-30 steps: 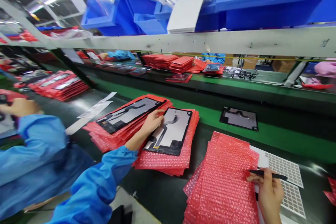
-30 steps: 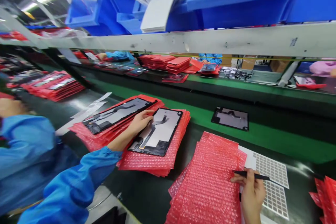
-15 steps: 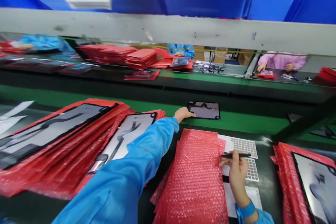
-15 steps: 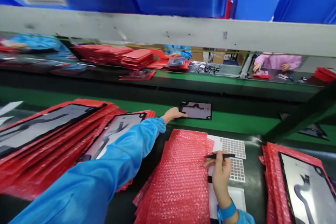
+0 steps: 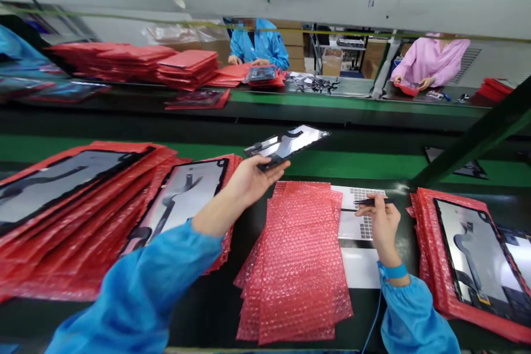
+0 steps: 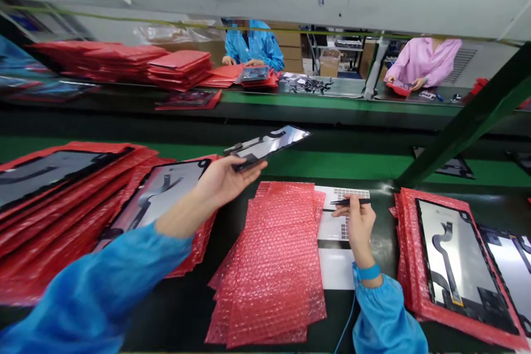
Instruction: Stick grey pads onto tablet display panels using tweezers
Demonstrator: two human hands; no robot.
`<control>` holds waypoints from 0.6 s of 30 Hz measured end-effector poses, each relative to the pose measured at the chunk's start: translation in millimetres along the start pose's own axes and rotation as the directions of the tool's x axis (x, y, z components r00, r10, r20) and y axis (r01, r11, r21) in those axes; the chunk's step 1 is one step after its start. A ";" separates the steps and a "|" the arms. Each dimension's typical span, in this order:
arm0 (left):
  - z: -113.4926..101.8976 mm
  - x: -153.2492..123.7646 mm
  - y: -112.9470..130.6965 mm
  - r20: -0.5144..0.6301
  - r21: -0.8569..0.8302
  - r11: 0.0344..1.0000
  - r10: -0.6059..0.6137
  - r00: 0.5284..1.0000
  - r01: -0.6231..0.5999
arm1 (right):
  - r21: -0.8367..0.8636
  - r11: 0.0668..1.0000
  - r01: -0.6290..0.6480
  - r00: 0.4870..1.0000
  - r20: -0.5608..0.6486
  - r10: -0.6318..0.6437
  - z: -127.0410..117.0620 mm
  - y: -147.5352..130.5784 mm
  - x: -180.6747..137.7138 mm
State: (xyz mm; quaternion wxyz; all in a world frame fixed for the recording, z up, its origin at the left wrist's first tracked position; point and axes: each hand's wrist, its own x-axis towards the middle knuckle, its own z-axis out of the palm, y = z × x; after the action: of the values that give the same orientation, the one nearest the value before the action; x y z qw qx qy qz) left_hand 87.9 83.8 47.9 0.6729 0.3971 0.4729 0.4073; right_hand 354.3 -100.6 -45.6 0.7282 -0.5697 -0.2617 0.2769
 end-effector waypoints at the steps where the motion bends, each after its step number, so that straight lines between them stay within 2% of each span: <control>1: -3.9 -28.6 -7.7 0.027 -0.045 0.999 -0.010 1.000 0.011 | -0.033 0.999 0.000 1.000 0.021 0.000 -5.7 -3.1 5.3; 3: -9.3 -86.9 -30.0 0.081 -0.159 0.984 -0.074 0.994 0.086 | -0.108 0.994 -0.006 0.998 0.066 0.013 -16.0 -7.2 15.6; 6: -4.3 -163.7 -76.4 0.110 -0.156 0.954 -0.240 0.964 0.255 | -0.249 0.968 -0.004 0.993 0.115 0.034 -27.7 -6.0 30.1; 9: 16.0 -212.9 -125.7 0.083 -0.227 0.905 -0.350 0.933 0.360 | -0.365 0.931 0.016 0.987 0.155 0.044 -35.1 2.4 42.9; 11: 31.0 -228.6 -152.8 0.049 -0.296 0.874 -0.389 0.920 0.385 | -0.426 0.904 0.030 0.983 0.174 0.050 -37.4 8.4 49.6; 14: 45.1 -234.3 -179.8 0.044 -0.313 0.854 -0.425 0.904 0.416 | -0.458 0.889 0.033 0.981 0.184 0.058 -35.9 13.9 57.8; 18: 40.5 -230.7 -196.4 0.095 -0.272 0.830 -0.480 0.872 0.487 | -0.440 0.897 0.039 0.977 0.203 0.058 -25.8 17.7 70.8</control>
State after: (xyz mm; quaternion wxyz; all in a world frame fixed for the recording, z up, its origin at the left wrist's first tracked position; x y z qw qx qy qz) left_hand 109.6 -204.7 -50.9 0.8096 0.1675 0.4858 0.2837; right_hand 420.6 -65.1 -63.7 0.5467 -0.6886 -0.3905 0.2728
